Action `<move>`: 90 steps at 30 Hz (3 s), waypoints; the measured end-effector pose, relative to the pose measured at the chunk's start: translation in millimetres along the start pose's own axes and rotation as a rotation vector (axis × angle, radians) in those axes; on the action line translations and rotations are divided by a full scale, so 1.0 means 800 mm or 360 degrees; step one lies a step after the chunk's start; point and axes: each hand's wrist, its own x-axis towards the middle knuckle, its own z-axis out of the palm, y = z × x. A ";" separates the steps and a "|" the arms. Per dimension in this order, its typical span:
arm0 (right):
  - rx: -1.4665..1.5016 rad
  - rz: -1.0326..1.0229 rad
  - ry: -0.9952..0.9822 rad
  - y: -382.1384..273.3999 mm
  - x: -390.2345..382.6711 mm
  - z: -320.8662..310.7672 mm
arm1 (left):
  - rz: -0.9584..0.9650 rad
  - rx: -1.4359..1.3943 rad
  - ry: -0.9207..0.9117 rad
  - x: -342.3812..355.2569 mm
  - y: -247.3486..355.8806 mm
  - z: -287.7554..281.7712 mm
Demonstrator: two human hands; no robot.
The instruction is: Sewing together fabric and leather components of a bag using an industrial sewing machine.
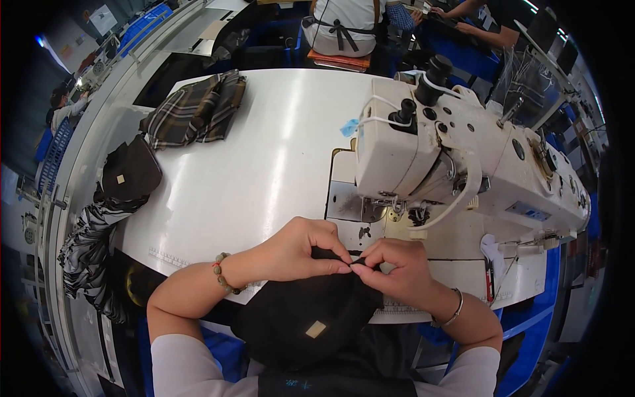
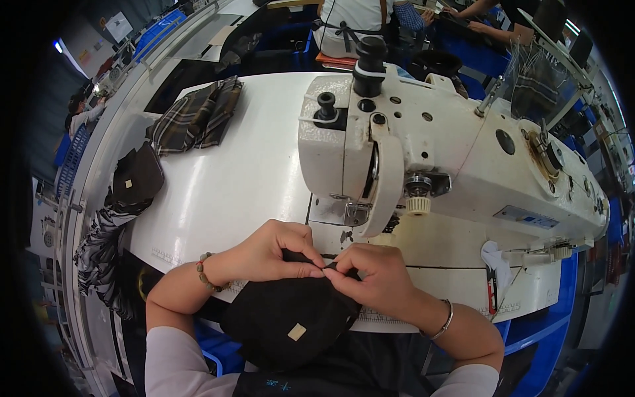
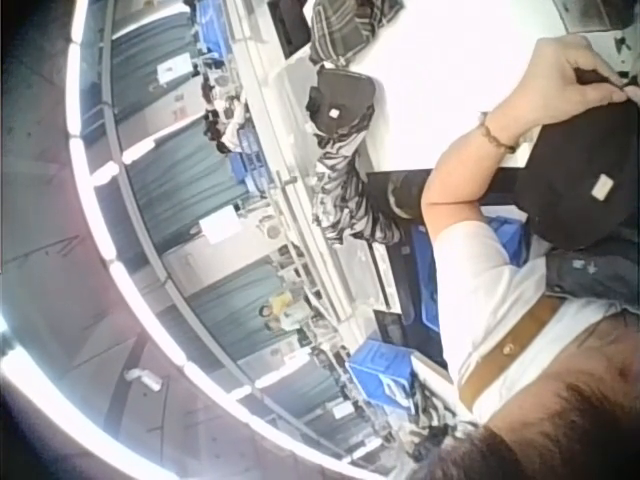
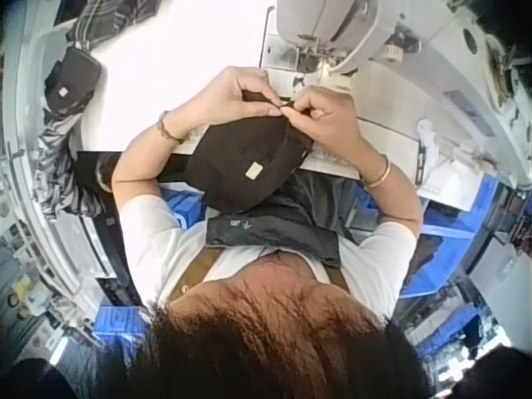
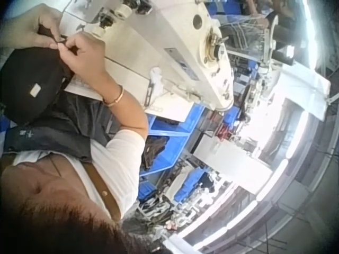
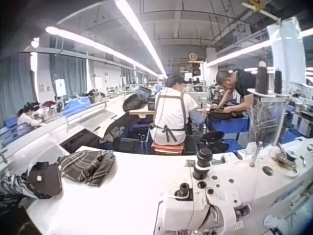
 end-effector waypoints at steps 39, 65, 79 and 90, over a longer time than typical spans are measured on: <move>0.0614 0.0343 -0.0077 0.011 -0.006 0.007 | -0.0335 -0.0227 -0.0051 -0.003 0.015 -0.001; 0.0839 0.0539 -0.0213 0.003 -0.001 0.015 | -0.0511 -0.0305 0.0011 -0.003 -0.004 -0.027; 0.0009 0.0320 -0.0205 -0.007 0.001 0.014 | -0.0360 0.0189 0.0115 -0.004 0.003 0.004; 0.0004 0.0343 -0.0218 0.007 -0.001 0.006 | -0.0342 0.0106 0.0130 -0.005 0.000 0.000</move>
